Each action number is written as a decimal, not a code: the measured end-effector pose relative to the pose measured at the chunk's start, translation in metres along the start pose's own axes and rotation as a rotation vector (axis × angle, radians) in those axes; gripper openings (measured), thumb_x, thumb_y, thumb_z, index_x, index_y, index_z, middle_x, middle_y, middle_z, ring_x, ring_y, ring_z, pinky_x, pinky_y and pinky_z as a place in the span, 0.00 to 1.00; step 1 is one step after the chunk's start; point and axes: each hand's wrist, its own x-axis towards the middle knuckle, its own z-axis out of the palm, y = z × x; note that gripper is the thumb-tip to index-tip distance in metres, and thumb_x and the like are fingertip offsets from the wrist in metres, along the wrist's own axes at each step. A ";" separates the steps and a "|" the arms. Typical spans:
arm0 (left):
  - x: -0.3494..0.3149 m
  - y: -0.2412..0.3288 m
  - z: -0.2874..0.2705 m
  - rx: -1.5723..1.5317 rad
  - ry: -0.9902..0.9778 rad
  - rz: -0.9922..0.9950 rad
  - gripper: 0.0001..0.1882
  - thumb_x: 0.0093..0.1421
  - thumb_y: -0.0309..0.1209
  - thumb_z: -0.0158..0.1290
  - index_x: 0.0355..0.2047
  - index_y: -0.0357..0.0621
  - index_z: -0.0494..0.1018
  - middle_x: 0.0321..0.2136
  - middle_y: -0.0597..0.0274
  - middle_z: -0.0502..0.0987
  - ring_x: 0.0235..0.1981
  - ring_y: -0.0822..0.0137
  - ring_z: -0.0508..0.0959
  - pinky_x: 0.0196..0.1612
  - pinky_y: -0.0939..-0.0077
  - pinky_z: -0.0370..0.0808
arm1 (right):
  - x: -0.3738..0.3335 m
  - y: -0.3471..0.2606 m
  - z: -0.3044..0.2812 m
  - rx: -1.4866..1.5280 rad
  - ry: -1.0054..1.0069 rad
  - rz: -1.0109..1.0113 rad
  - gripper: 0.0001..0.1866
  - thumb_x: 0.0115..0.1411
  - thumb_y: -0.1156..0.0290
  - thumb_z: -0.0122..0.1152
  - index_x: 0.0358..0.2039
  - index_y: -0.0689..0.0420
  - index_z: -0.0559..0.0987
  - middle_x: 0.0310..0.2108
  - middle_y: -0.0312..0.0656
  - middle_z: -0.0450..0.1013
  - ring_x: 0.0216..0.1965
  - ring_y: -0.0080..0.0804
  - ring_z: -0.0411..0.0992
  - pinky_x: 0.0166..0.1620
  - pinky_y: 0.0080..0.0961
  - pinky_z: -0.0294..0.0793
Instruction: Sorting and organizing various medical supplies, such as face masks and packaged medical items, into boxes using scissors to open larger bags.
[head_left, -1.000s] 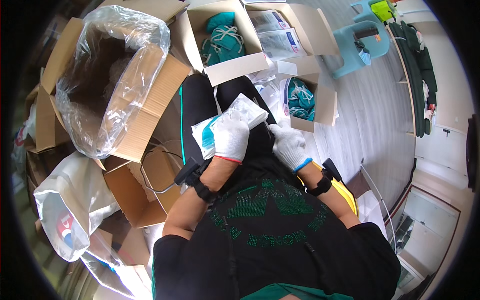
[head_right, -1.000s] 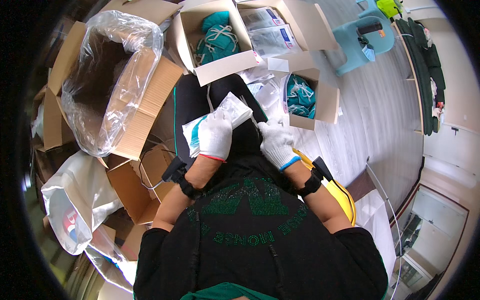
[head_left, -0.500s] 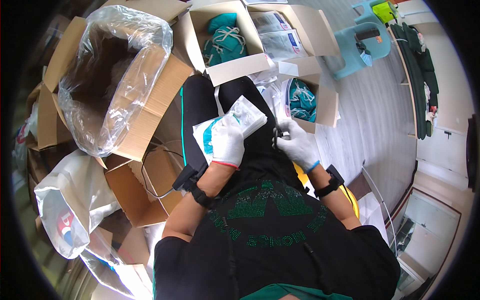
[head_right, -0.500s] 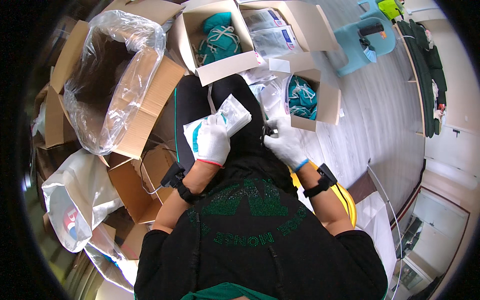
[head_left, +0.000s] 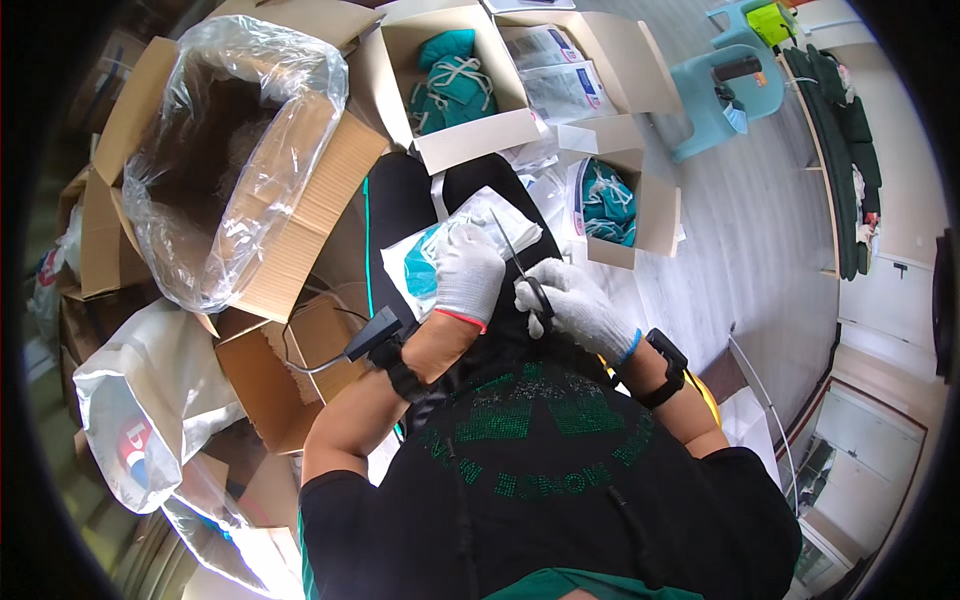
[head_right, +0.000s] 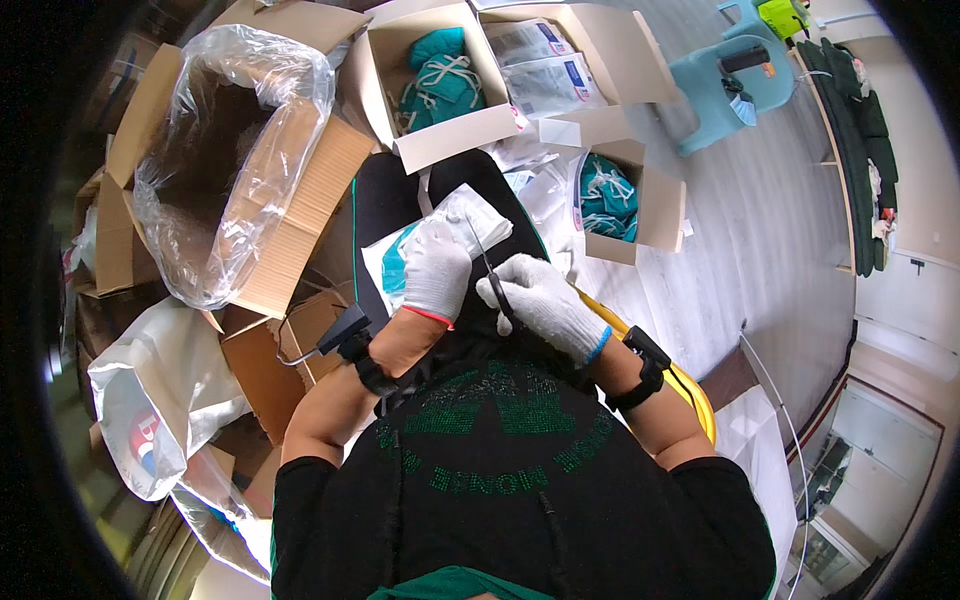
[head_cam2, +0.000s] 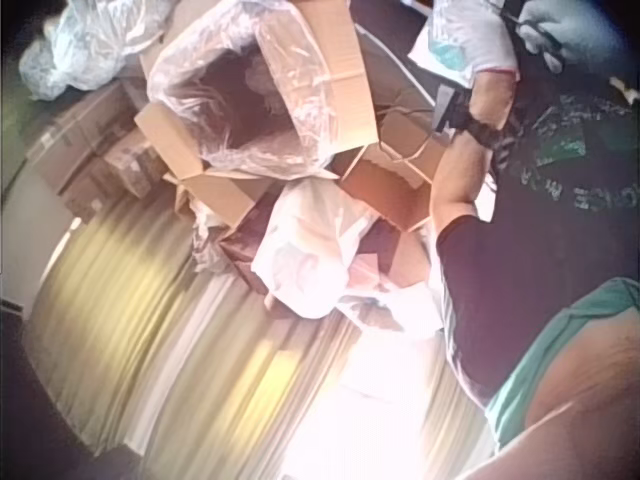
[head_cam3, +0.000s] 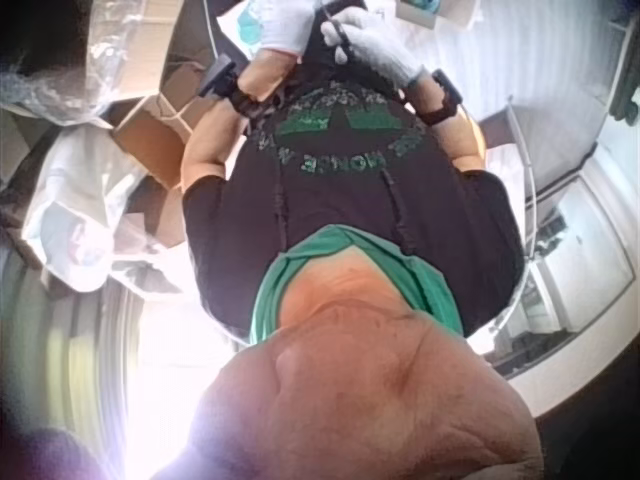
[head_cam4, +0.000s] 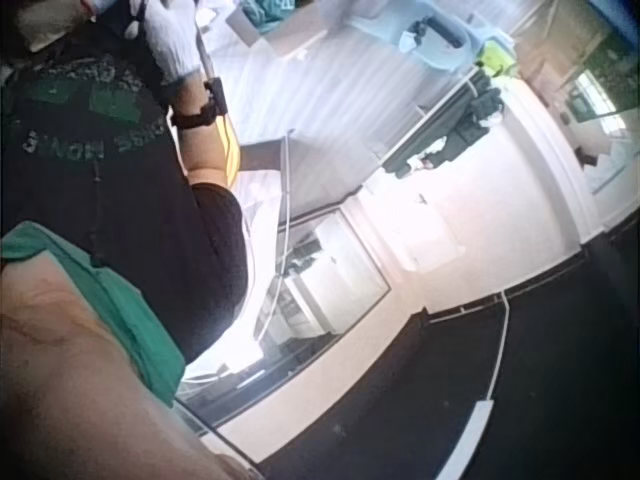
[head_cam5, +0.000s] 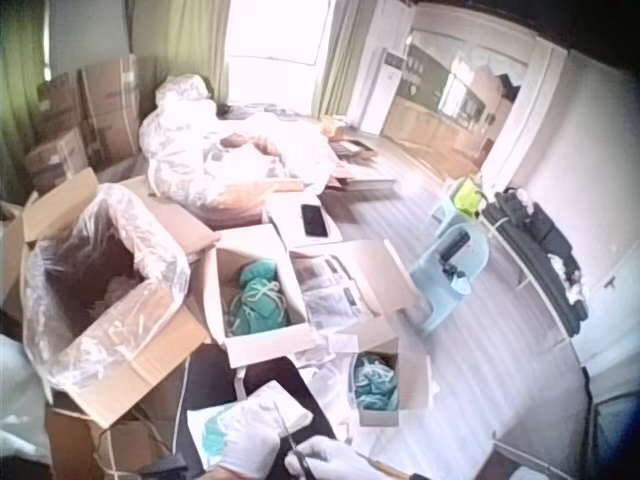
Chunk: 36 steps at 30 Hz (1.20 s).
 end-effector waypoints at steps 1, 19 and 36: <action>0.001 0.002 -0.007 0.047 -0.040 0.002 0.09 0.53 0.26 0.52 0.32 0.34 0.76 0.28 0.53 0.72 0.30 0.56 0.76 0.28 0.63 0.72 | 0.000 0.000 0.000 0.002 -0.003 0.001 0.19 0.61 0.60 0.65 0.39 0.65 0.75 0.26 0.36 0.73 0.23 0.21 0.72 0.29 0.19 0.71; 0.009 -0.009 0.004 -0.154 -0.131 0.029 0.05 0.49 0.24 0.54 0.27 0.38 0.77 0.25 0.51 0.76 0.33 0.55 0.77 0.33 0.65 0.75 | 0.005 0.032 -0.006 0.037 0.101 -0.190 0.18 0.58 0.65 0.68 0.41 0.66 0.77 0.27 0.38 0.74 0.22 0.20 0.71 0.27 0.18 0.71; 0.012 -0.023 -0.020 -0.252 -0.186 0.107 0.07 0.46 0.25 0.56 0.28 0.38 0.77 0.27 0.53 0.76 0.37 0.55 0.77 0.35 0.65 0.76 | 0.011 0.018 0.004 0.052 0.097 -0.167 0.18 0.57 0.66 0.69 0.40 0.66 0.75 0.27 0.37 0.74 0.23 0.18 0.71 0.26 0.17 0.70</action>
